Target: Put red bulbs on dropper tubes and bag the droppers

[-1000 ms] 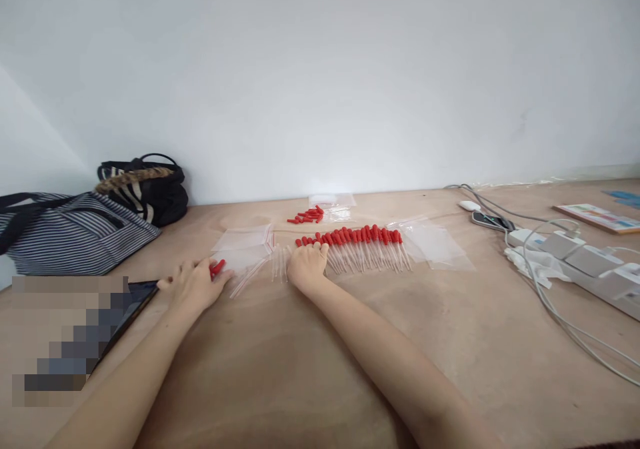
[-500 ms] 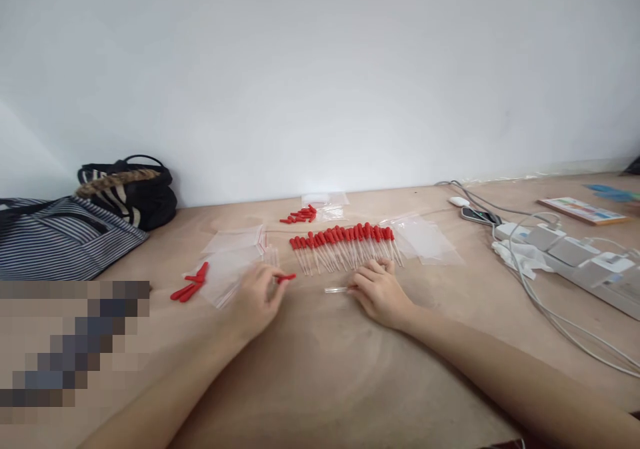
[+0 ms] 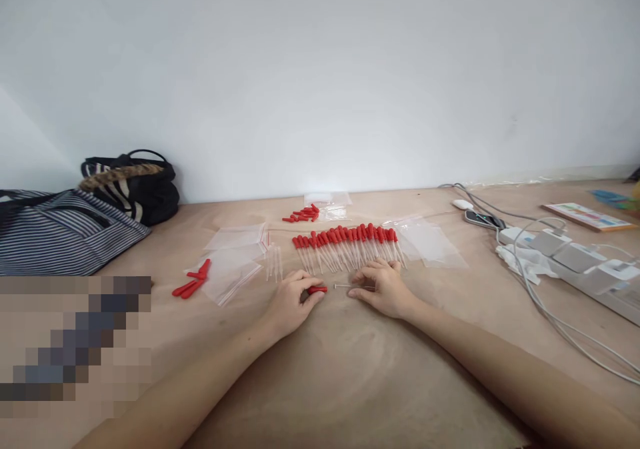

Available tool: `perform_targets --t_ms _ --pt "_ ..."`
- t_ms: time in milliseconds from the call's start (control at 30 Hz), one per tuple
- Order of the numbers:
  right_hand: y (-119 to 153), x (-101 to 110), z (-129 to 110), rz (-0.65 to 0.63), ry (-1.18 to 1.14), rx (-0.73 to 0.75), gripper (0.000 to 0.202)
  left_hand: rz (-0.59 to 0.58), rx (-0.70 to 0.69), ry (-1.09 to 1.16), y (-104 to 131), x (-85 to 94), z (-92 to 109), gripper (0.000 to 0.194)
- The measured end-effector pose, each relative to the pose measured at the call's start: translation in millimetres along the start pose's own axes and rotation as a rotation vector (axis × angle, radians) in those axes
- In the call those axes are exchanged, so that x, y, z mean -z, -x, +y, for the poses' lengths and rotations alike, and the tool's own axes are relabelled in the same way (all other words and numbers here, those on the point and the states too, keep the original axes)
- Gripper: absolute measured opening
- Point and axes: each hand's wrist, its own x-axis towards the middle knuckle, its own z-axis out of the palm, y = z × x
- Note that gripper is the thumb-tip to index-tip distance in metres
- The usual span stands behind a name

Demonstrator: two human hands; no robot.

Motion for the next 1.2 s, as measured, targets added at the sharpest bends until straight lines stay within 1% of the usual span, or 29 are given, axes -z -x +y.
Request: perform_targets --t_ms 100,167,300,400,533,933,1100,1200 --pt "-4.6 -3.6 -2.8 -0.024 -0.004 -0.043 0.012 0.005 0.006 0.028 -1.0 -4.8 3.7 0.012" --pt "-4.5 -5.3 -5.1 0.001 0.004 -0.045 0.011 0.039 -0.002 0.040 -0.4 -7.4 4.8 0.011" --pt "0.6 -6.1 -11.5 0.075 0.010 0.019 0.009 0.109 -0.030 0.061 2.4 -9.3 3.5 0.009" --pt "4.0 -6.3 -18.2 0.084 -0.026 0.064 0.010 0.114 -0.025 0.054 3.9 -9.2 1.7 0.008" --pt "5.7 -8.6 -24.4 0.084 -0.059 0.081 0.010 0.124 -0.028 0.060 5.1 -9.8 0.5 0.008" --pt "8.6 -11.7 -27.8 0.147 -0.096 0.171 0.012 0.200 -0.044 0.084 6.5 -11.4 0.2 0.010" --pt "9.1 -11.5 -29.6 0.153 -0.165 0.233 0.012 0.233 -0.099 0.117 7.3 -10.0 0.6 0.013" --pt "9.2 -11.3 -30.3 0.163 -0.176 0.256 0.012 0.219 -0.139 0.105 6.8 -9.1 1.8 0.014"
